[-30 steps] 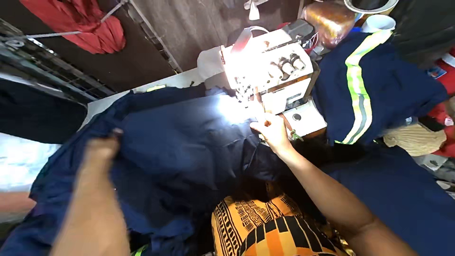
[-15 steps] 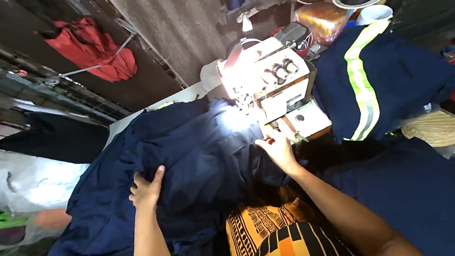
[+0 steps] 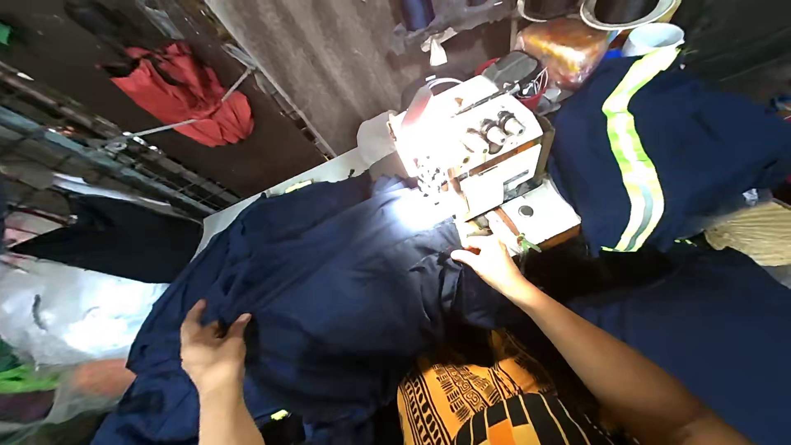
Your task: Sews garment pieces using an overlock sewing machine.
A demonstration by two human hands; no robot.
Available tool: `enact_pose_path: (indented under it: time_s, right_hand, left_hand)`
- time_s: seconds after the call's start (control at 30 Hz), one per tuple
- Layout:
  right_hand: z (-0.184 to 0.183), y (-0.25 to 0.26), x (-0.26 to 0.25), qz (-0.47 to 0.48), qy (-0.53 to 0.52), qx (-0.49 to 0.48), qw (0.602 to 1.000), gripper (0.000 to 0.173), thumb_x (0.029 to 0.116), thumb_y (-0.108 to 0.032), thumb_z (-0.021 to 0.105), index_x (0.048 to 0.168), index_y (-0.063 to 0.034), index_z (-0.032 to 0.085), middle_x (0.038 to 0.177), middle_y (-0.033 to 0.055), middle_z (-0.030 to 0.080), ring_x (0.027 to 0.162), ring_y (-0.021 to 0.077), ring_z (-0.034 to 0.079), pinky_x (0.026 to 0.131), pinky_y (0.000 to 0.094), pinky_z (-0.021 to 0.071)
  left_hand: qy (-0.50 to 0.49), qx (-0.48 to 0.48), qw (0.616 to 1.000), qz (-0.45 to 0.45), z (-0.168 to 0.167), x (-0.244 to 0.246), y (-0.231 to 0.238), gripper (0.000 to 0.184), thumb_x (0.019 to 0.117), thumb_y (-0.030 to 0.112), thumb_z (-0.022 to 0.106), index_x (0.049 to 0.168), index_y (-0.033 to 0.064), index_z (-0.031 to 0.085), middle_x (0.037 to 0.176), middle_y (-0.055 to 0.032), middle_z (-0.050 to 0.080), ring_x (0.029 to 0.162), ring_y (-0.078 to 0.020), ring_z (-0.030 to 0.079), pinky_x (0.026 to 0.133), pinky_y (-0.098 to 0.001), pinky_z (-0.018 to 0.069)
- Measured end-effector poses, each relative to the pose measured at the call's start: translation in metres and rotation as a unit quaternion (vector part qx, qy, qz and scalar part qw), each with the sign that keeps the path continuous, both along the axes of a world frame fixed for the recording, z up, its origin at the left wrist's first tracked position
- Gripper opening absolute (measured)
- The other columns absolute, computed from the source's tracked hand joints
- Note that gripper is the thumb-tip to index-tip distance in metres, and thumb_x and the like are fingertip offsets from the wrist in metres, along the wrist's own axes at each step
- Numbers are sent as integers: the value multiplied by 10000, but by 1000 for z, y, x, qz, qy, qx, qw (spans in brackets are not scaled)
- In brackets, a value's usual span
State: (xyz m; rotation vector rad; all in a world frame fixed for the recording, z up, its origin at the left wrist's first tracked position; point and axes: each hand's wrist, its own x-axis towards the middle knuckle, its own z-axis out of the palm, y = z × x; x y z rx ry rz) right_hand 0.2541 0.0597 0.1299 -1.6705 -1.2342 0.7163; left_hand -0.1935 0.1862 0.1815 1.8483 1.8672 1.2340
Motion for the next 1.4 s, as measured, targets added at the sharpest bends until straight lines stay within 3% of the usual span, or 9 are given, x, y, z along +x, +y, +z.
enact_pose_path:
  time_s: [0.37, 0.7, 0.83, 0.93, 1.0, 1.1, 1.13, 1.23, 1.4]
  right_hand:
    - [14, 19, 4, -52, 58, 115, 990, 306, 885, -244, 788, 746, -14, 639, 740, 30, 592, 713, 85, 539, 703, 295, 469]
    - [38, 47, 11, -66, 106, 31, 992, 297, 912, -262, 791, 767, -43, 653, 702, 43, 562, 678, 149, 540, 664, 380, 477]
    - [33, 35, 23, -6, 121, 16, 992, 238, 961, -231, 736, 835, -35, 688, 759, 35, 598, 725, 101, 556, 715, 315, 490]
    - [23, 19, 54, 115, 107, -43, 987, 241, 1021, -251, 627, 1002, -34, 731, 941, 67, 673, 894, 116, 604, 878, 366, 495]
    - [18, 3, 71, 181, 143, -93, 969, 201, 1035, -221, 590, 1003, -54, 696, 903, -5, 624, 826, 36, 563, 790, 262, 483]
    - [13, -18, 79, 211, 201, -140, 947, 154, 1010, -178, 601, 876, -104, 615, 716, -83, 561, 624, -18, 515, 597, 190, 444]
    - [10, -23, 80, 222, 209, -153, 940, 123, 999, -161, 619, 888, -109, 607, 733, -83, 594, 655, -16, 562, 631, 196, 488]
    - [5, -37, 79, 250, 198, -148, 936, 75, 976, -122, 645, 972, -61, 687, 840, -53, 693, 782, -9, 651, 766, 222, 559]
    - [16, -73, 109, 220, 40, -136, 965, 226, 915, -303, 723, 974, -85, 739, 857, -20, 705, 807, 41, 654, 774, 315, 560]
  left_hand:
    - [24, 61, 998, -13, 82, -7, 19, 646, 982, 98, 635, 1555, 37, 342, 1286, -244, 606, 1008, -153, 632, 926, -314, 513]
    - [193, 66, 979, 15, 111, 8, 113, 470, 1065, 166, 504, 1512, 44, 428, 1373, -351, 546, 1174, -551, 586, 980, -713, 435]
    - [254, -101, 961, 44, 75, 51, 119, 636, 1065, 169, 521, 1590, -33, 226, 1380, -460, 471, 1292, -650, 454, 1057, -752, 346]
    - [148, 29, 981, -119, 45, 94, 78, 628, 1019, 146, 578, 1545, -75, 316, 1367, -368, 543, 1254, -492, 562, 1071, -611, 438]
    - [2, 12, 959, -284, 17, 138, -4, 422, 1044, 189, 503, 1385, -59, 510, 1125, -171, 686, 931, -223, 698, 819, -389, 597]
    - [-165, -379, 748, -519, -45, 169, -123, 557, 1053, 456, 483, 1360, 6, 599, 1103, -56, 751, 874, -139, 737, 780, -328, 622]
    - [-190, -487, 692, -499, -78, 172, -143, 597, 1056, 432, 452, 1445, -17, 505, 1167, -108, 729, 944, -190, 736, 833, -374, 613]
    - [-386, -501, 760, -151, -146, 180, -161, 470, 1100, 297, 426, 1418, -49, 448, 1207, -175, 665, 1028, -247, 683, 919, -431, 576]
    - [-411, -354, 834, -95, -90, 113, -161, 212, 973, 116, 592, 1184, 91, 586, 902, 27, 757, 808, -82, 728, 753, -302, 619]
